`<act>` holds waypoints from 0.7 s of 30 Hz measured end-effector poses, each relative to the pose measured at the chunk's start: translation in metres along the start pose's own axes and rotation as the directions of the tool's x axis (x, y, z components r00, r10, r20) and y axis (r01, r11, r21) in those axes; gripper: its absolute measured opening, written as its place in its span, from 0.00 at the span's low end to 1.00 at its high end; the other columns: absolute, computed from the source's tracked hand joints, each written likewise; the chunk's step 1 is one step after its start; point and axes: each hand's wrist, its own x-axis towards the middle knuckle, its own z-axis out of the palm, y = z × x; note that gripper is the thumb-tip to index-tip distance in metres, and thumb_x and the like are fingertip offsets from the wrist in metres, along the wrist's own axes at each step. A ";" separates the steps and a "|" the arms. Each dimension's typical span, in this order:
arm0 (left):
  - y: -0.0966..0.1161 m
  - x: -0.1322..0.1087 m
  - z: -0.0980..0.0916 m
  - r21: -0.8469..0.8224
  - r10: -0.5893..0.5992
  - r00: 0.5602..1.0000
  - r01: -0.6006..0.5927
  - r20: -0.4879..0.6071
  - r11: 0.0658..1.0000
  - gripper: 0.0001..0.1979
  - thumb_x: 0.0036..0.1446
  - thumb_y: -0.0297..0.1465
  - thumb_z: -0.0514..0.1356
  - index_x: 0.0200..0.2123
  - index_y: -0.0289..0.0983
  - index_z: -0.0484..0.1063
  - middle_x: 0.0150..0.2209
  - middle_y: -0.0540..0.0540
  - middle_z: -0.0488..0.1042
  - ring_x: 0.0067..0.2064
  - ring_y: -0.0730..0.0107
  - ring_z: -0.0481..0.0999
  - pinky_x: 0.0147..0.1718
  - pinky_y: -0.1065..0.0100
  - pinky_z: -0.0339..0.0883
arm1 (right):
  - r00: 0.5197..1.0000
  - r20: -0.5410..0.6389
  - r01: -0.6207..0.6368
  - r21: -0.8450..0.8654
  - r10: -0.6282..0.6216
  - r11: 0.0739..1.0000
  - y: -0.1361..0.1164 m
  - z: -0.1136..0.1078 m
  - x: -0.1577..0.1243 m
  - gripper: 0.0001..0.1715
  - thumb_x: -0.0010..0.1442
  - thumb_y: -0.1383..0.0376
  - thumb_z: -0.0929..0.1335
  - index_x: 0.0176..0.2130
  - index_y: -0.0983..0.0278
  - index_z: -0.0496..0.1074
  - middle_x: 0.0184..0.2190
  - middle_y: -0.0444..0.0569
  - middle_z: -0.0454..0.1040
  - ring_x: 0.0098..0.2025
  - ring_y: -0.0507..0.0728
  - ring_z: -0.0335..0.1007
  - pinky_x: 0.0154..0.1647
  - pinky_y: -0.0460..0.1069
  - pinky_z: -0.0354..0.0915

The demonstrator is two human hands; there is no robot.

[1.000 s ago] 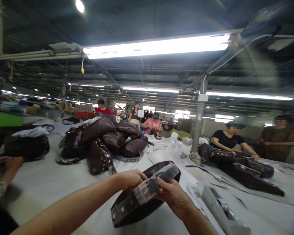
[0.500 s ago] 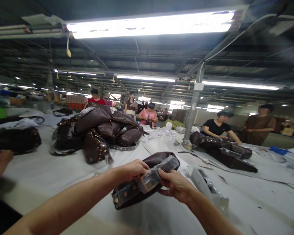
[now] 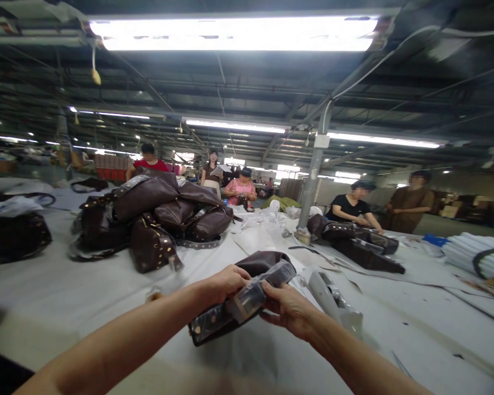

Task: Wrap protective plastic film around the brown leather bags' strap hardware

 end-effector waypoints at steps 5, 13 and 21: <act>0.003 0.001 -0.003 -0.011 0.020 1.000 -0.020 -0.012 1.000 0.05 0.36 0.28 0.62 0.22 0.34 0.71 0.15 0.55 0.63 0.17 0.78 0.59 0.18 0.73 0.48 | 0.997 -0.061 0.052 0.057 -0.048 0.997 0.003 0.005 0.013 0.06 0.60 0.67 0.69 0.35 0.62 0.66 0.22 0.39 0.70 0.22 0.47 0.66 0.25 0.43 0.57; 0.016 -0.017 -0.009 0.069 0.128 0.990 -0.131 0.054 0.989 0.14 0.39 0.38 0.66 0.24 0.35 0.68 0.18 0.56 0.63 0.19 0.78 0.59 0.19 0.73 0.50 | 0.989 0.010 0.146 0.078 -0.148 0.986 0.000 0.011 0.026 0.10 0.53 0.67 0.73 0.36 0.62 0.70 0.25 0.41 0.74 0.25 0.49 0.68 0.28 0.45 0.60; 0.028 -0.003 -0.032 0.258 0.205 0.977 -0.181 -0.066 0.949 0.13 0.37 0.34 0.61 0.29 0.34 0.73 0.23 0.50 0.70 0.26 0.68 0.69 0.27 0.68 0.61 | 0.985 0.015 0.171 0.092 -0.173 0.981 -0.017 0.035 0.049 0.09 0.51 0.68 0.73 0.32 0.63 0.70 0.22 0.40 0.72 0.23 0.48 0.67 0.24 0.43 0.56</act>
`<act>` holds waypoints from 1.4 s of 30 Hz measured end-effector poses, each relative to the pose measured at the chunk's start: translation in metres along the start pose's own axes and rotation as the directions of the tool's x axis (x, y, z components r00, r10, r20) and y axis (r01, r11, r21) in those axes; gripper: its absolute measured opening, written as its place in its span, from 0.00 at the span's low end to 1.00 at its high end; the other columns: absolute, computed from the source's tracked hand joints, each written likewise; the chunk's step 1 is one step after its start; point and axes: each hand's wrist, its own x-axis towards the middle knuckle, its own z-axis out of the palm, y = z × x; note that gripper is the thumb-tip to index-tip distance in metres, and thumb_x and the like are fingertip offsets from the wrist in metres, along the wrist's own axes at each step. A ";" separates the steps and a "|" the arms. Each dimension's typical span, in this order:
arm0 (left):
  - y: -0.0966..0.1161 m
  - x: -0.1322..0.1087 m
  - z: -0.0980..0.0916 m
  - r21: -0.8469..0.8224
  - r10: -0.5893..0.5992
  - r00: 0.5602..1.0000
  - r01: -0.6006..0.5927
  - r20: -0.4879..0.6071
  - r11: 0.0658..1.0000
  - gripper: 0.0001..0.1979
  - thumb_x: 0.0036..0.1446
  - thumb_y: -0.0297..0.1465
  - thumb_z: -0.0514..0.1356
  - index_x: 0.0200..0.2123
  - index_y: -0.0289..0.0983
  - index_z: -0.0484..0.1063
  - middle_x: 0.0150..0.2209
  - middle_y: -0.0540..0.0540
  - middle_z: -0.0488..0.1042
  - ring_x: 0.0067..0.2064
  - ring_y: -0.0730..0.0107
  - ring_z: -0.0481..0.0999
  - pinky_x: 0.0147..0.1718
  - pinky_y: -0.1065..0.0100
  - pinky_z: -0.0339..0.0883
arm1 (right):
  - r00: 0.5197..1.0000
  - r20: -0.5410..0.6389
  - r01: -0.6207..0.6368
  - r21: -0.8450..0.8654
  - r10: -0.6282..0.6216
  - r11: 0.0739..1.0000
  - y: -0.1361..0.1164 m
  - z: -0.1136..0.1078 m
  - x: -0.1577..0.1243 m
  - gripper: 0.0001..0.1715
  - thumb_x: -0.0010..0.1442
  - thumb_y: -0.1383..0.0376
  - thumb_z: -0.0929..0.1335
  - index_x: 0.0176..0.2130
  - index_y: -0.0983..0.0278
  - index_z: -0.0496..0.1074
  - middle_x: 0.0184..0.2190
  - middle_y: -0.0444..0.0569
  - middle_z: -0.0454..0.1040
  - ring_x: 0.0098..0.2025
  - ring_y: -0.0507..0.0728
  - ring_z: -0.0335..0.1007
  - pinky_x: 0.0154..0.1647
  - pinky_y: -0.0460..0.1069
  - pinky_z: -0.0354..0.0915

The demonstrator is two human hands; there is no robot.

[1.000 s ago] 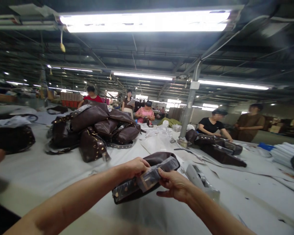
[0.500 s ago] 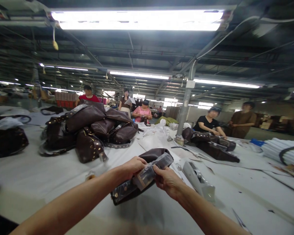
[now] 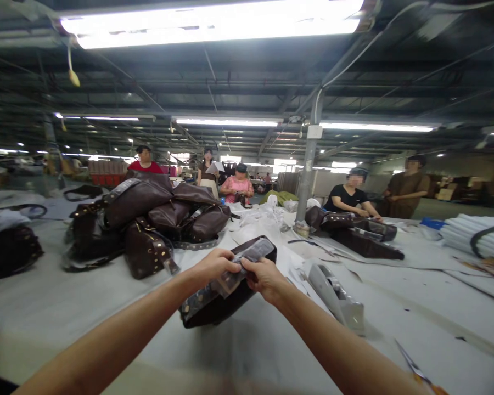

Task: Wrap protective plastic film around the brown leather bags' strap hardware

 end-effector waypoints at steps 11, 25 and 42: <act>0.004 0.013 -0.002 0.198 0.075 0.991 -0.052 -0.109 0.979 0.08 0.40 0.35 0.57 0.25 0.36 0.70 0.24 0.51 0.68 0.33 0.65 0.67 0.30 0.69 0.58 | 0.998 -0.044 0.042 0.032 -0.040 0.999 -0.002 0.012 0.018 0.08 0.53 0.71 0.72 0.30 0.65 0.68 0.19 0.40 0.70 0.19 0.47 0.62 0.16 0.41 0.51; 0.011 0.053 0.004 -0.058 -0.160 0.987 0.160 0.013 0.985 0.15 0.34 0.39 0.63 0.24 0.36 0.68 0.18 0.51 0.70 0.21 0.69 0.68 0.20 0.69 0.63 | 0.993 0.090 0.051 0.241 -0.075 0.969 0.000 -0.018 0.042 0.10 0.55 0.66 0.73 0.34 0.65 0.68 0.24 0.41 0.71 0.21 0.46 0.66 0.17 0.40 0.57; -0.004 0.100 -0.001 -0.281 -0.374 0.927 0.367 0.031 0.887 0.08 0.42 0.32 0.63 0.20 0.31 0.72 0.18 0.41 0.74 0.18 0.67 0.71 0.18 0.68 0.71 | 0.933 -0.194 -0.012 -0.858 -0.303 0.514 0.086 -0.249 0.053 0.02 0.53 0.68 0.70 0.30 0.61 0.75 0.38 0.50 0.76 0.48 0.62 0.69 0.47 0.51 0.59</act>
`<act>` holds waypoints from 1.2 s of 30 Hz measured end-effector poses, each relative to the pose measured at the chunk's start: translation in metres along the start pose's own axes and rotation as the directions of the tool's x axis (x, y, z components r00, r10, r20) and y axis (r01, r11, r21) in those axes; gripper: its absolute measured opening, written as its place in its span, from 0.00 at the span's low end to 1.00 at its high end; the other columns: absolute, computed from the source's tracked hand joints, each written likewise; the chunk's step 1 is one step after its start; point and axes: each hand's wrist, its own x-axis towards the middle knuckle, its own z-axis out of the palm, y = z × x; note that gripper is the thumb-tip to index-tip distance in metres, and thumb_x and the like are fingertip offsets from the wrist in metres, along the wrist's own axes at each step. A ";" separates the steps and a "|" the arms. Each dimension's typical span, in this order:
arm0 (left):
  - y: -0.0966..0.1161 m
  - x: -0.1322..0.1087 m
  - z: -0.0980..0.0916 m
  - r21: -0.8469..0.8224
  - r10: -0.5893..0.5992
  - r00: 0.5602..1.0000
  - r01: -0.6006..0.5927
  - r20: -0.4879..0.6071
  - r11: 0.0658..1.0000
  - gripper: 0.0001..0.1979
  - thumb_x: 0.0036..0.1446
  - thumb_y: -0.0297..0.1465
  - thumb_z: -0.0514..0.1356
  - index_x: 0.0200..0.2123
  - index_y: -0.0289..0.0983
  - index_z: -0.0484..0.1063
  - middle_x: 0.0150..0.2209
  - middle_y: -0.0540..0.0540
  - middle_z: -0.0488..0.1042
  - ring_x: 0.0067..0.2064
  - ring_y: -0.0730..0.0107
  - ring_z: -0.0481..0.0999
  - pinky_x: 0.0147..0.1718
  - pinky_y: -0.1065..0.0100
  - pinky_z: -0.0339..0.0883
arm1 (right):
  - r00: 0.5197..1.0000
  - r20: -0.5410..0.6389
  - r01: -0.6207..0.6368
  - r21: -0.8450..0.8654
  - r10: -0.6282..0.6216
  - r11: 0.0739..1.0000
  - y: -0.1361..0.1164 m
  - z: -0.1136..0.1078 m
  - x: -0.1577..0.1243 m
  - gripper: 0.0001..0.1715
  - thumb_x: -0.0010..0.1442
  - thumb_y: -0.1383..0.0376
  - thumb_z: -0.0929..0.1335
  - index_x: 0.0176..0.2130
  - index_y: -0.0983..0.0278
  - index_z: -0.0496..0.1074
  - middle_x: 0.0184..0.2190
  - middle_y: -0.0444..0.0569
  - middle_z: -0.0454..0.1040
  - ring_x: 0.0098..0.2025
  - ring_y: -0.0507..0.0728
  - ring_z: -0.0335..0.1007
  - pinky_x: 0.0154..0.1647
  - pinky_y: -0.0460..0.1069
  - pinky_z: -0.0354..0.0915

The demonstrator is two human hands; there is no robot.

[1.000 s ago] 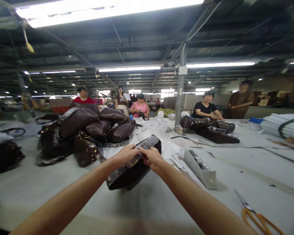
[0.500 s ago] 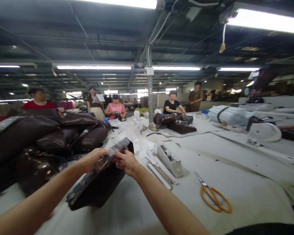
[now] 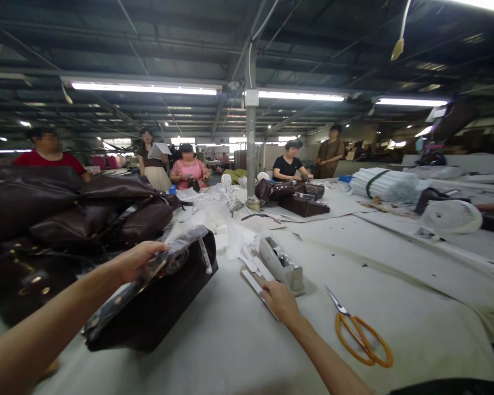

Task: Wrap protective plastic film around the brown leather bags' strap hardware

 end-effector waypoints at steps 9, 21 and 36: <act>-0.005 0.008 0.007 0.027 0.043 0.998 -0.044 0.048 0.999 0.10 0.40 0.33 0.66 0.24 0.31 0.72 0.21 0.44 0.75 0.21 0.68 0.72 0.20 0.68 0.72 | 1.000 0.030 0.009 -0.219 -0.003 0.976 0.018 0.013 0.020 0.12 0.48 0.65 0.74 0.36 0.61 0.74 0.38 0.49 0.75 0.43 0.61 0.71 0.39 0.50 0.59; -0.005 0.004 0.010 0.030 0.023 0.999 -0.024 0.043 0.999 0.13 0.36 0.35 0.67 0.24 0.33 0.71 0.20 0.46 0.75 0.20 0.68 0.72 0.21 0.67 0.72 | 0.998 0.055 0.015 -0.236 -0.002 0.972 0.019 0.008 0.025 0.07 0.50 0.64 0.70 0.32 0.62 0.77 0.36 0.51 0.78 0.41 0.61 0.72 0.36 0.49 0.58; -0.005 -0.002 0.011 -0.006 0.012 0.999 -0.011 0.046 1.000 0.11 0.37 0.32 0.66 0.23 0.33 0.70 0.19 0.46 0.74 0.21 0.67 0.72 0.21 0.67 0.72 | 0.994 0.111 0.013 -0.182 0.007 0.983 0.027 0.004 0.034 0.05 0.49 0.64 0.71 0.27 0.63 0.76 0.29 0.48 0.77 0.37 0.59 0.72 0.34 0.49 0.59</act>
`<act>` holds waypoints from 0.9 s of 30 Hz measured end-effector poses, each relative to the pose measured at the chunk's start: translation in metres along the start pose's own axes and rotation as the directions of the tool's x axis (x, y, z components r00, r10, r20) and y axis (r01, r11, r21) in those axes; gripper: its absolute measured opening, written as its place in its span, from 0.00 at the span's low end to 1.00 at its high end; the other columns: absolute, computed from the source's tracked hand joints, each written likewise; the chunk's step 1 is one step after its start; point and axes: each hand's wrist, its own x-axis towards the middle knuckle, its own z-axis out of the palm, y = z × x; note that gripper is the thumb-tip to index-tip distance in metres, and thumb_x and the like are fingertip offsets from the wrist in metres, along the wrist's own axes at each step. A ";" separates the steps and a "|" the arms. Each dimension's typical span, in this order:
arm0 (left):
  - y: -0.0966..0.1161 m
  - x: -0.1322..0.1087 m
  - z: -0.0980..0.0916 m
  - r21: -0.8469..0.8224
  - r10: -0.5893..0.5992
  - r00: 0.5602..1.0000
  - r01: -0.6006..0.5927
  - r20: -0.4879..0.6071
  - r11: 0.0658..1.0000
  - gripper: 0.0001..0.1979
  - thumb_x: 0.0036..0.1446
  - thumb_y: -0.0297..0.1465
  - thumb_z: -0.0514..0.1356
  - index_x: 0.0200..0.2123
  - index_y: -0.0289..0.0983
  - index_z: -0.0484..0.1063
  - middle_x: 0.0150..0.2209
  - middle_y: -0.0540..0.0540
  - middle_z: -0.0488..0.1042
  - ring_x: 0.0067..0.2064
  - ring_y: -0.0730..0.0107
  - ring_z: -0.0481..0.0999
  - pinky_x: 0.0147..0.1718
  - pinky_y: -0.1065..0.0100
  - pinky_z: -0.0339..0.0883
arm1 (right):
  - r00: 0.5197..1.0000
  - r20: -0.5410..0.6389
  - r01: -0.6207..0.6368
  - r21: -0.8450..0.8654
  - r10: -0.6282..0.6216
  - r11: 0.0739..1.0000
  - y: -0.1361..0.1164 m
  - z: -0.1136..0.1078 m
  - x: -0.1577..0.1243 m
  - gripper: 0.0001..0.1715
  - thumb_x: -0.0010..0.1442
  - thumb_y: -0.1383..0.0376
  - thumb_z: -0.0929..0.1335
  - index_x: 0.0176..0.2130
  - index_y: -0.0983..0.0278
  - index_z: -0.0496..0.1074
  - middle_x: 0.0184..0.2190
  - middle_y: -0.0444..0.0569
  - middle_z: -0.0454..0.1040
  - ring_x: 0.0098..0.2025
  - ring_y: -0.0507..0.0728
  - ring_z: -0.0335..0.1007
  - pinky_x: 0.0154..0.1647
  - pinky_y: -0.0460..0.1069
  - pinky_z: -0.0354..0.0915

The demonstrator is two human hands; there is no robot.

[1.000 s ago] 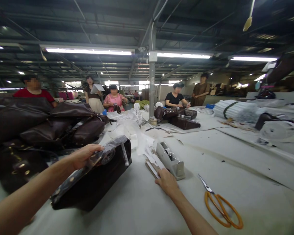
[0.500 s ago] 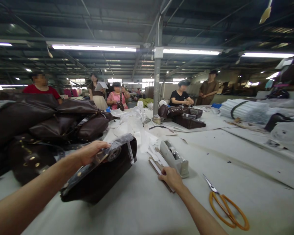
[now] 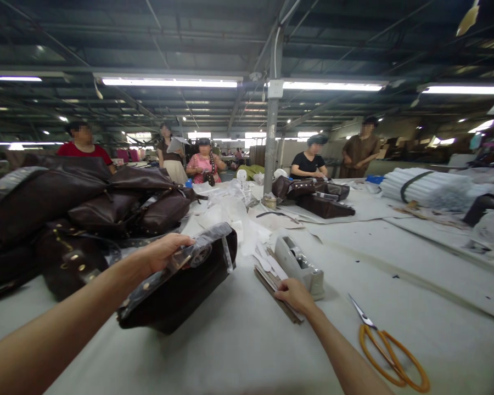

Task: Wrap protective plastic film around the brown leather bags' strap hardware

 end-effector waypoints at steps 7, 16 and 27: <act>-0.002 0.003 0.000 0.016 0.009 1.000 -0.009 -0.001 1.000 0.11 0.36 0.32 0.66 0.23 0.32 0.70 0.19 0.45 0.74 0.20 0.67 0.72 0.20 0.67 0.71 | 0.999 0.039 0.008 0.003 -0.008 1.000 0.002 0.002 0.003 0.06 0.50 0.63 0.70 0.27 0.63 0.78 0.27 0.45 0.76 0.35 0.58 0.71 0.33 0.48 0.58; -0.004 0.006 -0.002 0.009 -0.001 1.000 0.001 0.002 1.000 0.10 0.38 0.32 0.64 0.25 0.32 0.71 0.22 0.43 0.75 0.21 0.67 0.72 0.20 0.67 0.71 | 0.999 0.035 0.003 -0.031 -0.002 1.000 -0.001 0.002 0.003 0.11 0.55 0.62 0.67 0.25 0.63 0.77 0.24 0.47 0.74 0.32 0.57 0.70 0.30 0.48 0.56; 0.001 -0.005 0.008 0.001 0.000 1.000 0.000 -0.011 1.000 0.08 0.36 0.30 0.64 0.21 0.32 0.70 0.18 0.44 0.74 0.19 0.68 0.71 0.18 0.68 0.71 | 0.999 0.054 0.000 -0.021 0.001 1.000 0.000 0.000 0.005 0.11 0.53 0.63 0.67 0.23 0.63 0.77 0.22 0.46 0.74 0.31 0.56 0.71 0.29 0.47 0.57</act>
